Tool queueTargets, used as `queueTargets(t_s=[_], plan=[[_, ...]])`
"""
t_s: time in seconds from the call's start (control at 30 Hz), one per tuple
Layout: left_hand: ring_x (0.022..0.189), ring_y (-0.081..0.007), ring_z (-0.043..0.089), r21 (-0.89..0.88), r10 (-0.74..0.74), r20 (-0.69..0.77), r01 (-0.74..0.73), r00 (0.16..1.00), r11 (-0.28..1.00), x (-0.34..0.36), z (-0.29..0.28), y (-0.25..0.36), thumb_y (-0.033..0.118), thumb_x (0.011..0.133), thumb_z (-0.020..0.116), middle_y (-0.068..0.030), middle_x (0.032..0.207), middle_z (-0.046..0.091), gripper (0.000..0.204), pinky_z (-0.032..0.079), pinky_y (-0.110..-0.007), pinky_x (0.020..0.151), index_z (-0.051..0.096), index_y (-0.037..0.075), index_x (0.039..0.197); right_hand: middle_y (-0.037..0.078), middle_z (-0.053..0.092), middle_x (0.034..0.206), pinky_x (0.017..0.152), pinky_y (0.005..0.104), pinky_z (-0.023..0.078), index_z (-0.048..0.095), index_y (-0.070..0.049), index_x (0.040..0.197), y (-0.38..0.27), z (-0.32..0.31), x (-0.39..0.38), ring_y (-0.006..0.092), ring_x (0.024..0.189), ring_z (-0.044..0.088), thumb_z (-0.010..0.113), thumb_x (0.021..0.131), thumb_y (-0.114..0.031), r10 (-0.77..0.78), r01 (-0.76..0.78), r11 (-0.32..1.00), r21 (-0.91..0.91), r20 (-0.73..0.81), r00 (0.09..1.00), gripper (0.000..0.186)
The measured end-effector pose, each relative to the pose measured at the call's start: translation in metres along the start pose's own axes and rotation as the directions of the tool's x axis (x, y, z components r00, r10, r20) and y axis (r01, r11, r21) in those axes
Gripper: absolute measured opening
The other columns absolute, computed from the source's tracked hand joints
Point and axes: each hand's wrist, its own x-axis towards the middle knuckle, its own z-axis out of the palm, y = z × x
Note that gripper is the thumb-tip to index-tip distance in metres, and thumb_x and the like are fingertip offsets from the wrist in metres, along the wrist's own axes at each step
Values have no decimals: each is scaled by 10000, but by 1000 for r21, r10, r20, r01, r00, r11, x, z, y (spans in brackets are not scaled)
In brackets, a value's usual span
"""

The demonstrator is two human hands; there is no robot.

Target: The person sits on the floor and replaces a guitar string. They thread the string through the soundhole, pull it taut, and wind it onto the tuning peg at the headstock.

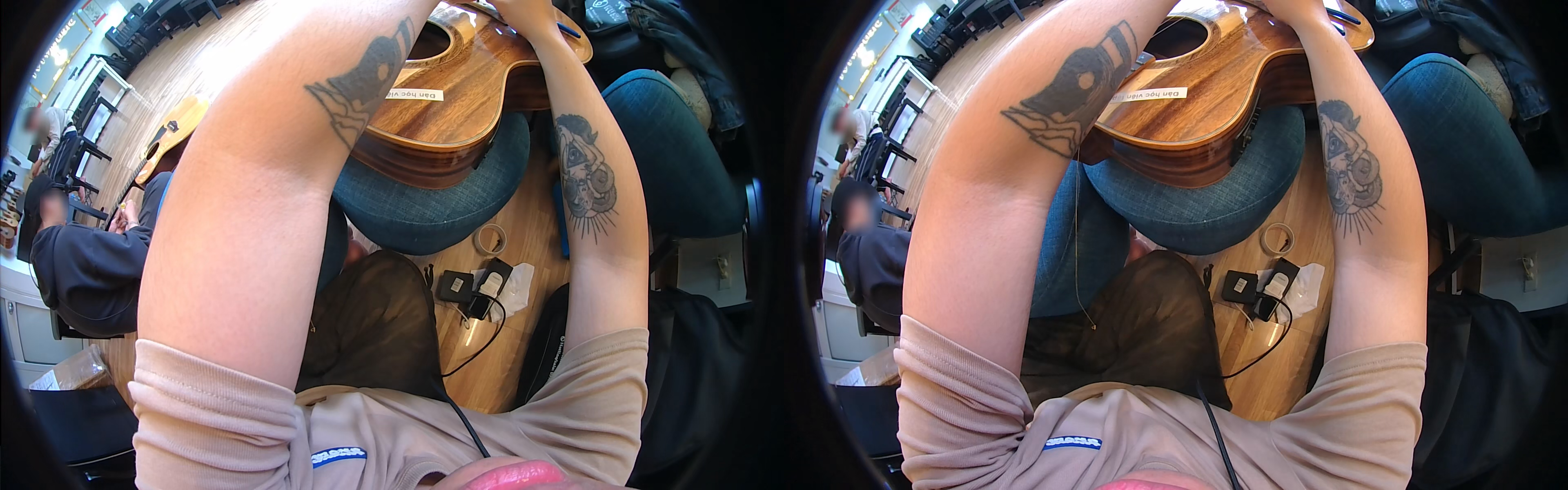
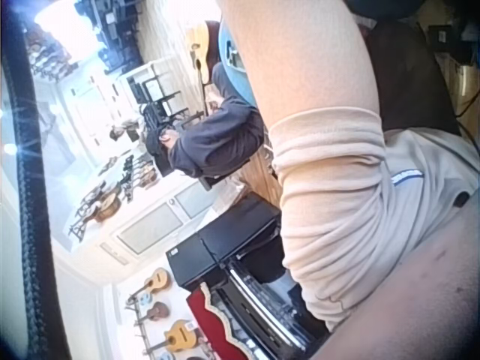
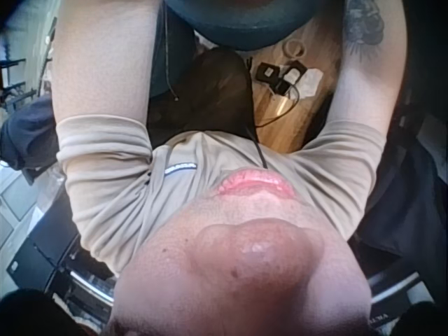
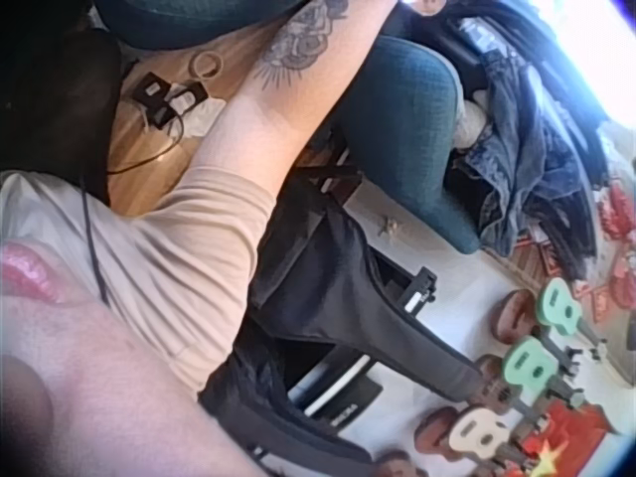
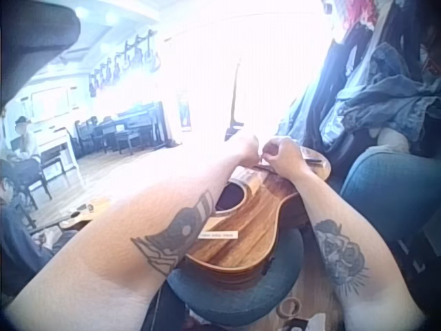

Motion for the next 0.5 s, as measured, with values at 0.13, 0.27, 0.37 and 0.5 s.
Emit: queueTargets(t_s=[0.13,0.27,0.37,0.5], plan=[[1015,-335,746,-12,-5,2,5,1000,1000,0,4,1,213,813,676,-218,1039,767,282,582,-444,878,809,27,980,161,769,852,732,368,580,765,2,920,5,3,-1,250,794,751,735,828,-80,10,-11,1000,26,29,1000,127],[1018,-337,745,-16,-6,-10,6,1000,1000,1,-2,0,215,815,677,-220,1043,766,284,581,-446,881,808,27,983,152,776,853,712,360,589,759,-6,943,-1,-1,1,239,791,762,709,845,-67,104,-108,993,43,73,992,125],[1021,-338,745,-19,-8,-5,7,1000,1000,0,0,1,216,816,678,-221,1046,765,286,581,-447,883,808,26,986,151,777,855,708,359,591,759,-12,959,9,2,3,239,794,768,707,849,-74,103,-112,991,79,113,988,137],[1024,-340,744,-24,-10,-4,10,1000,1000,-2,0,2,218,818,679,-223,1050,764,288,580,-449,887,807,26,990,150,774,847,711,362,591,763,-10,953,9,3,2,243,795,767,709,841,-75,110,-118,991,69,111,988,140]])
